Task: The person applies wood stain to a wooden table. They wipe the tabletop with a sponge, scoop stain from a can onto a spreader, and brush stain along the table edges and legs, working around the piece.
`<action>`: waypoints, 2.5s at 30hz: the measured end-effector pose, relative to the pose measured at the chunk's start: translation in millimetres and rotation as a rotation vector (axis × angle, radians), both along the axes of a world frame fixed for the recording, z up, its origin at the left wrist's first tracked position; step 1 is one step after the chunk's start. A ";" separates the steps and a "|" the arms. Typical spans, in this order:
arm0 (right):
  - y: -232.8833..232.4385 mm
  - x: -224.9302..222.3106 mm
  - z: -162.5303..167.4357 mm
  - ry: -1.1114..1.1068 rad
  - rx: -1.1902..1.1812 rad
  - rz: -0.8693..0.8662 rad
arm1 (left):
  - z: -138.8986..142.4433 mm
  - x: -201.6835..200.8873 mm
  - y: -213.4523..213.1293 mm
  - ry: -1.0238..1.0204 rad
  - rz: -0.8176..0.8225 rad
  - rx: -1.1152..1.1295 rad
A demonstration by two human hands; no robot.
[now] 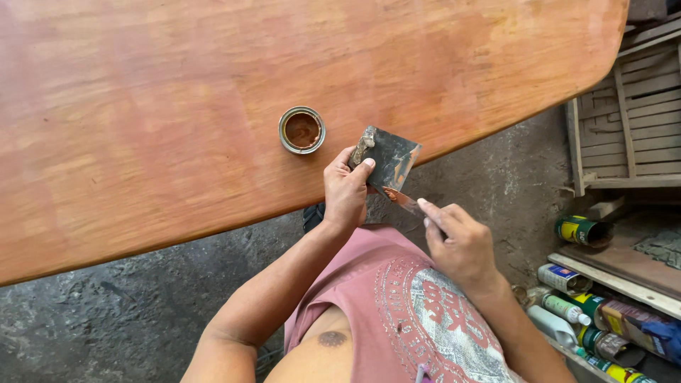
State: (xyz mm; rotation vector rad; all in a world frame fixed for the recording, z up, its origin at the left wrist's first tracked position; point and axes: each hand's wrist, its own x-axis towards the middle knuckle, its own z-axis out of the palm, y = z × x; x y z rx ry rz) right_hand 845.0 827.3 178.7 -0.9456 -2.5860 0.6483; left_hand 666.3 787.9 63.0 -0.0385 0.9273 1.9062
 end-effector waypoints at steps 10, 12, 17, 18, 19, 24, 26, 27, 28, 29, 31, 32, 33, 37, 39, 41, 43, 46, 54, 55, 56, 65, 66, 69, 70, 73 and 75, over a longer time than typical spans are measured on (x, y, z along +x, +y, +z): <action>9.5 2.0 21.2 -0.008 -0.156 -0.251 | 14.1 -100.9 -82.0 0.263 0.432 -0.073; 9.2 12.0 14.6 0.005 -0.191 -0.303 | 21.7 -117.5 -101.3 0.292 0.488 -0.101; 14.2 40.0 -3.2 0.066 -0.355 -0.492 | 29.0 -101.5 -92.8 0.354 0.391 -0.192; 15.5 45.2 -6.2 0.082 -0.374 -0.529 | 25.7 -90.1 -79.1 0.357 0.348 -0.198; 16.8 50.4 -8.7 0.099 -0.378 -0.530 | 20.1 -76.6 -62.9 0.359 0.299 -0.204; 26.1 85.0 -17.3 0.126 -0.359 -0.594 | -32.5 -6.4 28.6 0.216 -0.009 -0.122; 32.9 104.3 -21.5 0.123 -0.350 -0.641 | -54.1 17.7 61.6 0.185 -0.089 -0.166; 37.5 114.9 -24.8 0.120 -0.348 -0.665 | -62.5 25.4 76.3 0.193 -0.095 -0.176; 42.1 126.5 -28.6 0.123 -0.370 -0.700 | -68.0 32.0 89.0 0.202 -0.100 -0.187; 48.1 138.6 -33.9 0.126 -0.393 -0.733 | -70.8 38.1 100.3 0.211 -0.103 -0.199; 63.2 164.8 -48.3 0.159 -0.444 -0.756 | -68.8 45.9 112.2 0.610 -0.069 -0.371; 72.8 179.3 -57.3 0.185 -0.477 -0.752 | -66.0 51.1 115.3 0.813 -0.054 -0.461; 81.5 195.2 -67.7 0.208 -0.518 -0.749 | -63.0 62.6 110.6 1.019 0.060 -0.483; 141.4 258.7 -126.0 0.194 -0.651 -0.789 | -65.6 139.6 87.0 1.464 0.225 -0.505; 183.8 285.3 -163.8 0.207 -0.754 -0.767 | -81.4 191.8 93.5 1.502 0.111 -0.520; 227.7 304.7 -205.3 0.097 -0.715 -0.676 | -106.1 239.0 115.2 1.568 -0.023 -0.537; 265.7 319.2 -248.4 0.070 -0.623 -0.539 | -137.6 282.2 138.9 1.451 -0.274 -0.701; 298.4 327.5 -320.0 0.100 -0.506 -0.368 | -208.3 320.8 164.9 1.423 -0.602 -0.782; 298.7 316.9 -482.1 0.194 -0.365 -0.128 | -375.3 429.0 176.9 1.840 -1.167 -0.829; 286.6 321.2 -482.5 0.209 -0.426 -0.130 | -366.8 445.4 164.1 2.075 -1.101 -0.870; 273.1 330.0 -474.8 0.226 -0.474 -0.122 | -349.0 472.2 146.2 2.064 -1.129 -0.897; 223.8 356.0 -428.4 0.262 -0.837 -0.381 | -312.5 483.6 112.2 1.839 -0.459 -0.699; 247.0 339.7 -448.0 0.298 -0.704 -0.278 | -308.6 443.0 129.5 1.918 -0.326 -0.634; 321.4 293.0 -499.3 0.348 -0.404 -0.066 | -256.5 311.8 172.7 2.299 0.247 -0.566; 341.8 274.0 -514.4 0.379 -0.356 -0.048 | -234.6 269.7 186.3 2.410 0.448 -0.616; 374.1 238.6 -543.7 0.571 -0.396 -0.010 | -202.5 194.8 248.4 2.628 0.685 -0.931; 377.0 224.7 -565.5 0.554 -0.384 -0.033 | -193.8 183.7 269.6 2.626 0.595 -1.132</action>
